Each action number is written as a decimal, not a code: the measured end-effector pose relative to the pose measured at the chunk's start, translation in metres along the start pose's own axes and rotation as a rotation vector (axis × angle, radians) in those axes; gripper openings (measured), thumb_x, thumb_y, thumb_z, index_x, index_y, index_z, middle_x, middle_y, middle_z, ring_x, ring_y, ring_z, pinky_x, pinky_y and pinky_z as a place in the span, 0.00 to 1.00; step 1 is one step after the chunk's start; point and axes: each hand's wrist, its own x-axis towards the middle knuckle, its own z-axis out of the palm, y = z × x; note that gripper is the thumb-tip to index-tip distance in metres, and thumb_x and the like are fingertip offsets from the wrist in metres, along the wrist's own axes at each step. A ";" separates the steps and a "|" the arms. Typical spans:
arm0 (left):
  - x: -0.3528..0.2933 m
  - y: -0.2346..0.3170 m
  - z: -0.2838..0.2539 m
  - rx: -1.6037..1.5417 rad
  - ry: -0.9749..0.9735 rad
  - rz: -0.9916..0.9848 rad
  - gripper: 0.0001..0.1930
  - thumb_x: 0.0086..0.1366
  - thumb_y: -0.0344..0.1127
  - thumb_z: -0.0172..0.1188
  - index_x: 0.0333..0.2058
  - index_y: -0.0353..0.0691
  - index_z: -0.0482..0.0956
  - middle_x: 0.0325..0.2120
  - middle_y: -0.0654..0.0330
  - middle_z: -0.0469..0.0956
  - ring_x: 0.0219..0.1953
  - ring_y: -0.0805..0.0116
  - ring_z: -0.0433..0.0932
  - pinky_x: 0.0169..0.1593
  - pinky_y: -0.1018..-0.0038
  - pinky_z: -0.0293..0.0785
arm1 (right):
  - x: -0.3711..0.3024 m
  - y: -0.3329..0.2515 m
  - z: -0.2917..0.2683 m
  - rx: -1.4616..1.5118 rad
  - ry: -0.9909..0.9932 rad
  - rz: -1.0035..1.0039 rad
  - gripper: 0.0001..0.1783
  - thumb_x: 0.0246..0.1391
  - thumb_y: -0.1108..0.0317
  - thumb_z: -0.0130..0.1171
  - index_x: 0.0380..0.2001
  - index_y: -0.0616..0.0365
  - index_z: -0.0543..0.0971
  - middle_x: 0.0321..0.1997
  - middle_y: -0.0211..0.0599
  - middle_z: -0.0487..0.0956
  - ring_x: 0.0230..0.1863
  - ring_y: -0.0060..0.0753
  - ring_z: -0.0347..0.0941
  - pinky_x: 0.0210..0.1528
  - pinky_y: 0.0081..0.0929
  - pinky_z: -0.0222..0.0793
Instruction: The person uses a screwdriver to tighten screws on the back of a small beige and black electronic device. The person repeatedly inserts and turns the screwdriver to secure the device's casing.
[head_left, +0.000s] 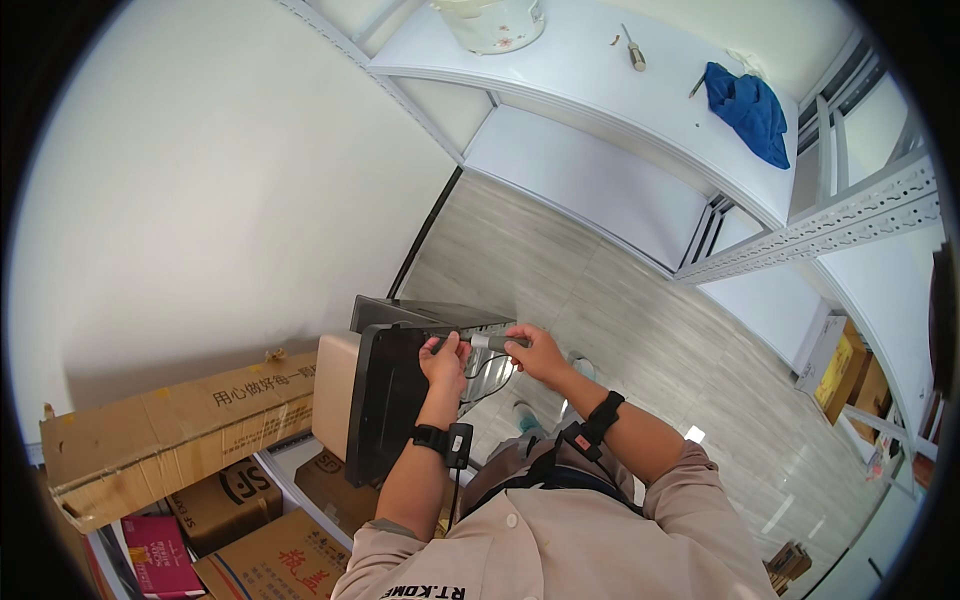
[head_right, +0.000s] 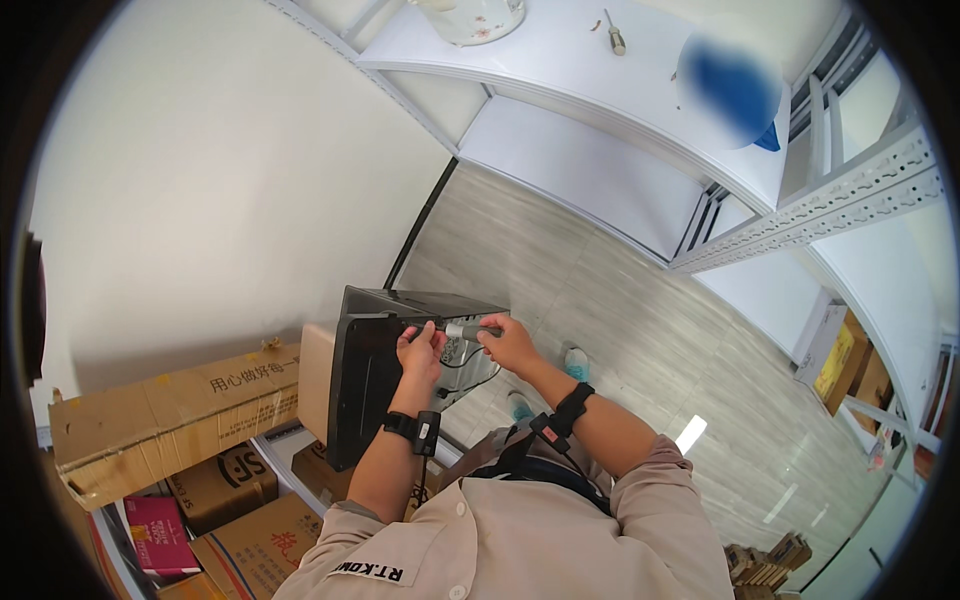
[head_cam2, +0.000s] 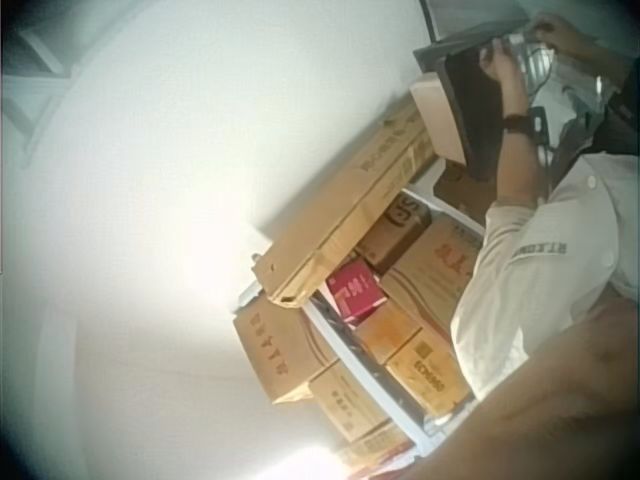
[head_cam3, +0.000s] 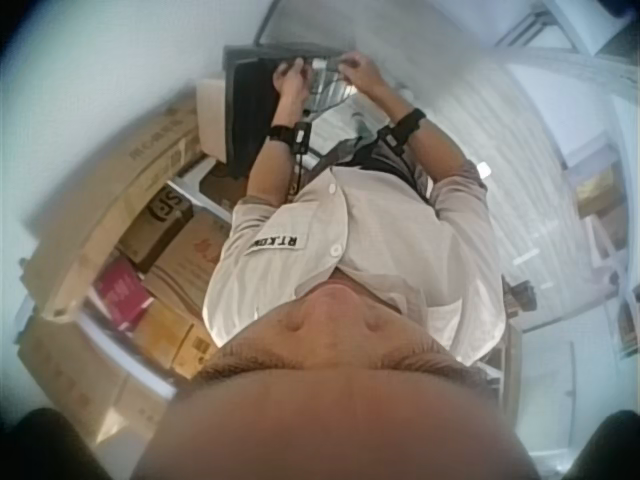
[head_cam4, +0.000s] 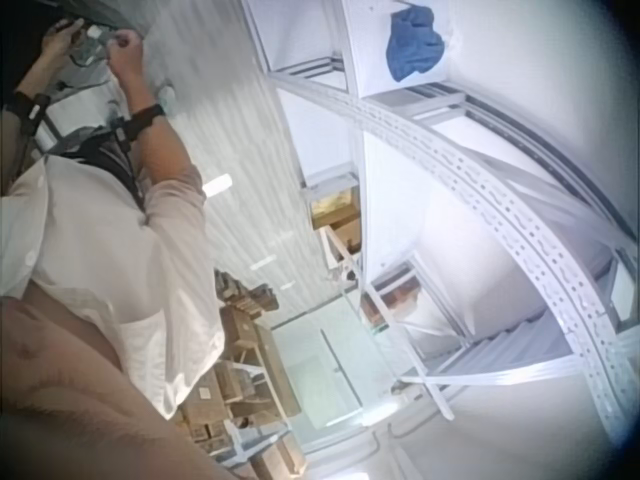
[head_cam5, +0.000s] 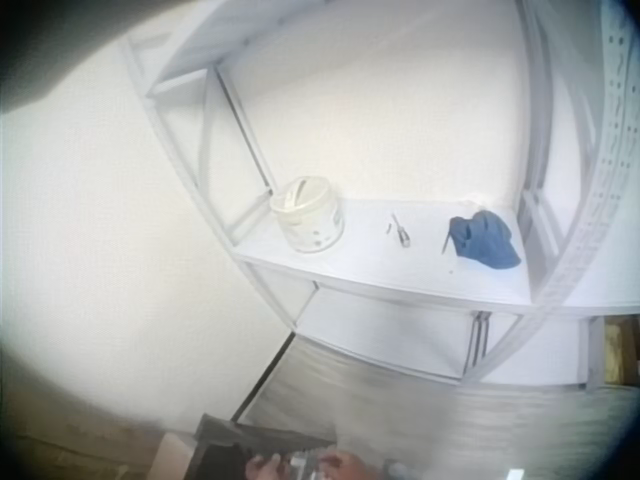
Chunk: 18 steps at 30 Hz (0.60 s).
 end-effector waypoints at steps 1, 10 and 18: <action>0.000 -0.001 0.000 0.001 0.001 0.001 0.25 0.59 0.23 0.62 0.47 0.46 0.57 0.34 0.55 0.75 0.27 0.68 0.77 0.32 0.71 0.81 | 0.000 -0.001 0.000 -0.002 -0.003 0.004 0.16 0.54 0.67 0.58 0.45 0.63 0.74 0.37 0.36 0.78 0.26 0.22 0.74 0.24 0.21 0.69; -0.002 -0.001 0.001 -0.007 -0.003 0.021 0.23 0.59 0.24 0.63 0.46 0.46 0.58 0.33 0.56 0.76 0.26 0.68 0.77 0.30 0.71 0.80 | 0.001 0.003 0.000 -0.002 -0.006 0.033 0.16 0.55 0.66 0.58 0.45 0.62 0.74 0.36 0.36 0.78 0.24 0.21 0.73 0.22 0.21 0.68; 0.002 -0.002 -0.002 -0.017 -0.005 0.020 0.22 0.59 0.24 0.63 0.44 0.46 0.59 0.33 0.57 0.76 0.26 0.68 0.77 0.31 0.71 0.80 | 0.007 0.005 0.000 0.002 -0.013 0.033 0.16 0.55 0.66 0.58 0.45 0.63 0.75 0.36 0.37 0.77 0.25 0.21 0.74 0.22 0.21 0.69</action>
